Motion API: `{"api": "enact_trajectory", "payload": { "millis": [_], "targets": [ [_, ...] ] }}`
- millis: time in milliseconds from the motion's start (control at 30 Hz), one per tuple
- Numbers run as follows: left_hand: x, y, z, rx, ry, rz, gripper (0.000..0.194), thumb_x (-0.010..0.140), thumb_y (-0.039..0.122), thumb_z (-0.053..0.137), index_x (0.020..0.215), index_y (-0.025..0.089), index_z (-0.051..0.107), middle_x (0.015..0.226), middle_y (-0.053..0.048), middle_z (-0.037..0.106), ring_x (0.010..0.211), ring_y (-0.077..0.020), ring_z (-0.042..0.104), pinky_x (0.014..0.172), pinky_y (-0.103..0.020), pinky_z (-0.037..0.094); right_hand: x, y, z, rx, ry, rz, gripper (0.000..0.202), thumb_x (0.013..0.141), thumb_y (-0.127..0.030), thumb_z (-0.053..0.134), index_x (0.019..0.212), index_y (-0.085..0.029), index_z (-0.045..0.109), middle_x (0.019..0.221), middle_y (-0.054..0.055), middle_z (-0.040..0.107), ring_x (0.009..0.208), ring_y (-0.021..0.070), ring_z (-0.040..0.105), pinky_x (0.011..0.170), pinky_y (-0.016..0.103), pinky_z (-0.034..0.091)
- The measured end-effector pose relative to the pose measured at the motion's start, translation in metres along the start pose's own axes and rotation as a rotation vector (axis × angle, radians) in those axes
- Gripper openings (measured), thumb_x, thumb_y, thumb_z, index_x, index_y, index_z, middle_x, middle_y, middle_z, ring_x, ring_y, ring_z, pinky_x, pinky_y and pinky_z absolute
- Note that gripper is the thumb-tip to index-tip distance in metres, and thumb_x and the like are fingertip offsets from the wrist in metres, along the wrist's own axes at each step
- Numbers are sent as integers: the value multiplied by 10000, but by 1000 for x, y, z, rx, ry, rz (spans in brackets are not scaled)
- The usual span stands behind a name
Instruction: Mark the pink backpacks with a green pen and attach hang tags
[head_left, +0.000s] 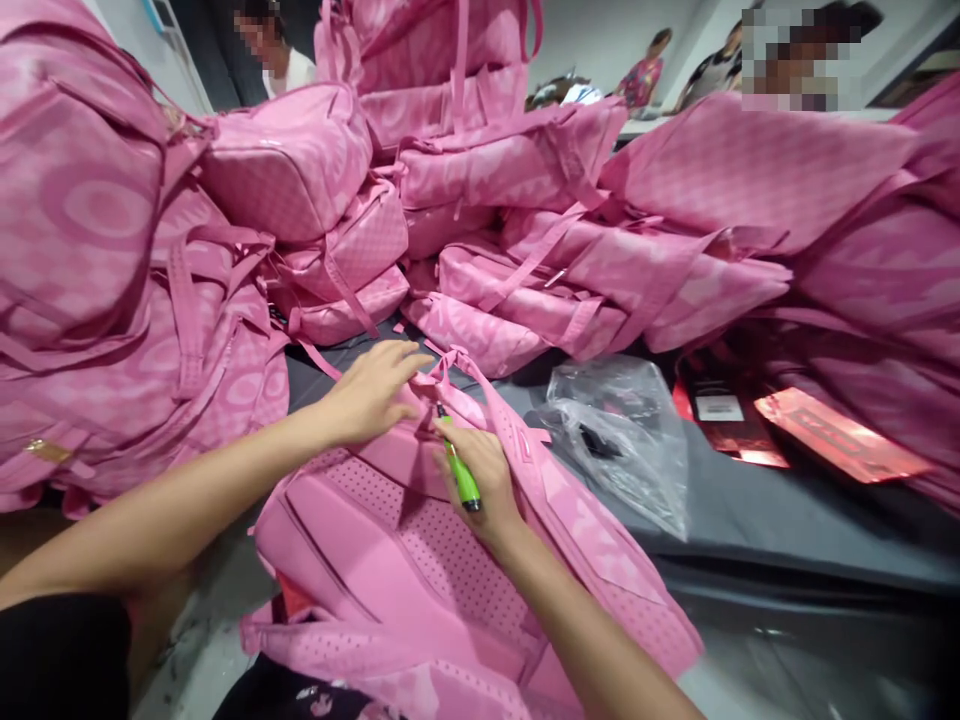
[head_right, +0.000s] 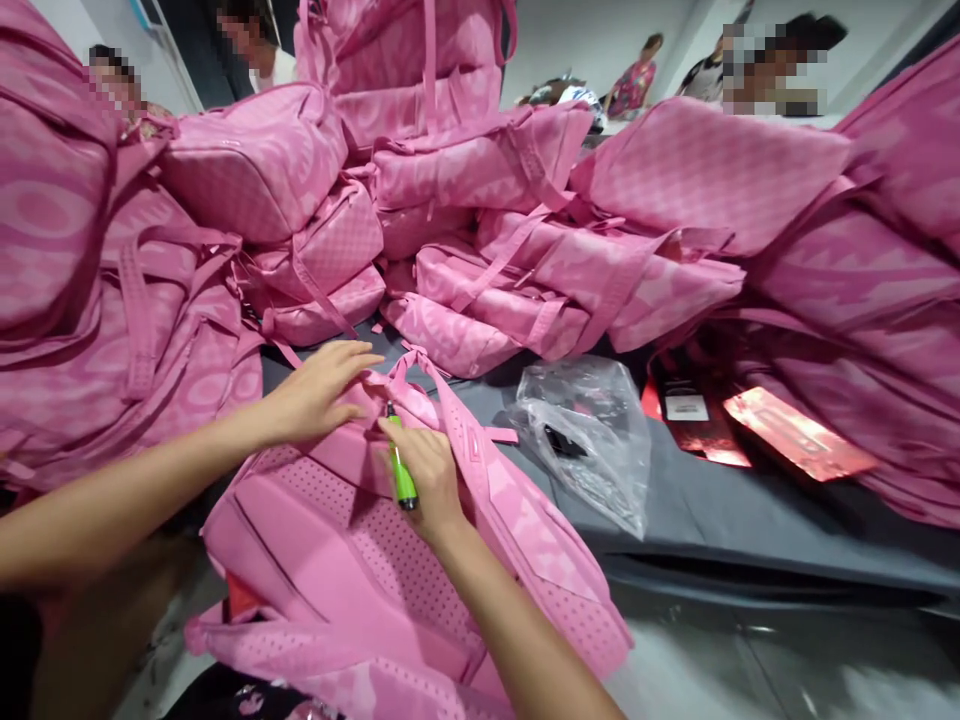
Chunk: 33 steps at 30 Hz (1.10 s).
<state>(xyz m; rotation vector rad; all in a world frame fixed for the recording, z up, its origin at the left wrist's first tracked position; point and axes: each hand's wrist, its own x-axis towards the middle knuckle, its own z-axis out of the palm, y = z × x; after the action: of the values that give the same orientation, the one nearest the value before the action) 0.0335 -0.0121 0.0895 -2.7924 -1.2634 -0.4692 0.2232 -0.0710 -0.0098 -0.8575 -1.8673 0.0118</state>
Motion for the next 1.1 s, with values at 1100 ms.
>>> {"api": "enact_trajectory", "payload": {
  "millis": [1100],
  "targets": [
    [23, 19, 62, 374, -294, -5, 944, 814, 411, 692, 1561, 206, 152, 1520, -207, 344, 1243, -378, 432, 1008, -521, 319, 13, 19, -33, 211, -565, 473, 171, 892, -317, 624, 1004, -223, 712, 1024, 50, 746, 943, 215, 694, 880, 395, 526]
  ]
}}
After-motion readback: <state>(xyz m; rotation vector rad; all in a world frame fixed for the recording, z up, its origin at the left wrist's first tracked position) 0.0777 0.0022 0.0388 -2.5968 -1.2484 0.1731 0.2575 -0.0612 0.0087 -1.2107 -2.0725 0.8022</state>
